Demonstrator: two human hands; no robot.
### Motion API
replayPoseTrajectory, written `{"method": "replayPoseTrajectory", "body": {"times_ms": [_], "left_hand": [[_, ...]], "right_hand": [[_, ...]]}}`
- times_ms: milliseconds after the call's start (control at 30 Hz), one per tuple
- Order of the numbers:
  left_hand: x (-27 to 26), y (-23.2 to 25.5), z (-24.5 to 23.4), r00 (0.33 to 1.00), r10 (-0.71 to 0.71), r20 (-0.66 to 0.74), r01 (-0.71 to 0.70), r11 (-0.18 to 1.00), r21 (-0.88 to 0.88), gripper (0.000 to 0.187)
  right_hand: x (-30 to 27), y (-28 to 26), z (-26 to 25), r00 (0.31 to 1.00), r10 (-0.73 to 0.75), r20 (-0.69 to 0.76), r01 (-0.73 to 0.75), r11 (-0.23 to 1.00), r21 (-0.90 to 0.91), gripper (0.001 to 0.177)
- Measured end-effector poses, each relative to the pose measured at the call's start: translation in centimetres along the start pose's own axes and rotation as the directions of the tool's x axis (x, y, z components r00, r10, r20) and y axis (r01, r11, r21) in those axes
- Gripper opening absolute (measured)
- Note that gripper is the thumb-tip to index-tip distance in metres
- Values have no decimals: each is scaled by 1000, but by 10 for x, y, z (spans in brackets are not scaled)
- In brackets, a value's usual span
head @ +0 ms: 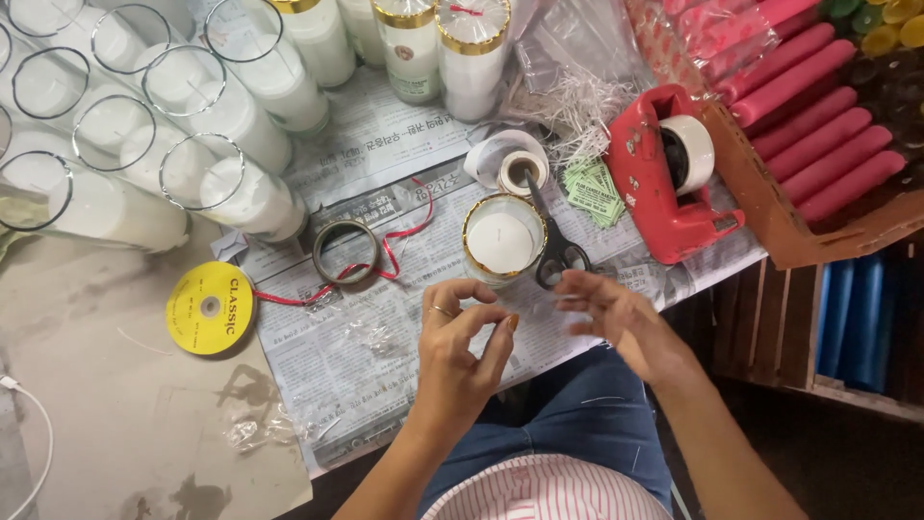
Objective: Applying adhesive labels and decorative gold bands to glass candle jars
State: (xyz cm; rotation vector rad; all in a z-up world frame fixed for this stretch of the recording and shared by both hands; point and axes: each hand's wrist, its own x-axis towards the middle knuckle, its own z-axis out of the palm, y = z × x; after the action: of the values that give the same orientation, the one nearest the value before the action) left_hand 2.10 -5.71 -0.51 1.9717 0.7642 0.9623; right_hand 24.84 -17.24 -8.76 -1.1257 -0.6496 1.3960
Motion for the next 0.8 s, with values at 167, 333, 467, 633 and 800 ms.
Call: {"method": "replayPoseTrajectory", "body": {"times_ms": [167, 333, 467, 633, 800], "left_hand": [[0, -1, 0, 999, -54, 3, 54, 998, -20, 3], [-2, -6, -1, 996, -77, -37, 75, 996, -52, 3], [-2, -18, 6, 976, -117, -182, 97, 988, -117, 5], [4, -30, 16, 930, -144, -338, 72, 974, -216, 5], [4, -36, 15, 922, -183, -341, 97, 962, -256, 7]], "right_hand": [[0, 7, 29, 999, 4, -33, -6, 998, -60, 76], [10, -2, 50, 968, -192, -163, 164, 971, -172, 8], [16, -27, 59, 877, -446, -180, 319, 820, -476, 4], [25, -37, 76, 780, -613, -124, 411, 652, -638, 6], [23, -32, 78, 751, -648, -130, 389, 593, -705, 6]]}}
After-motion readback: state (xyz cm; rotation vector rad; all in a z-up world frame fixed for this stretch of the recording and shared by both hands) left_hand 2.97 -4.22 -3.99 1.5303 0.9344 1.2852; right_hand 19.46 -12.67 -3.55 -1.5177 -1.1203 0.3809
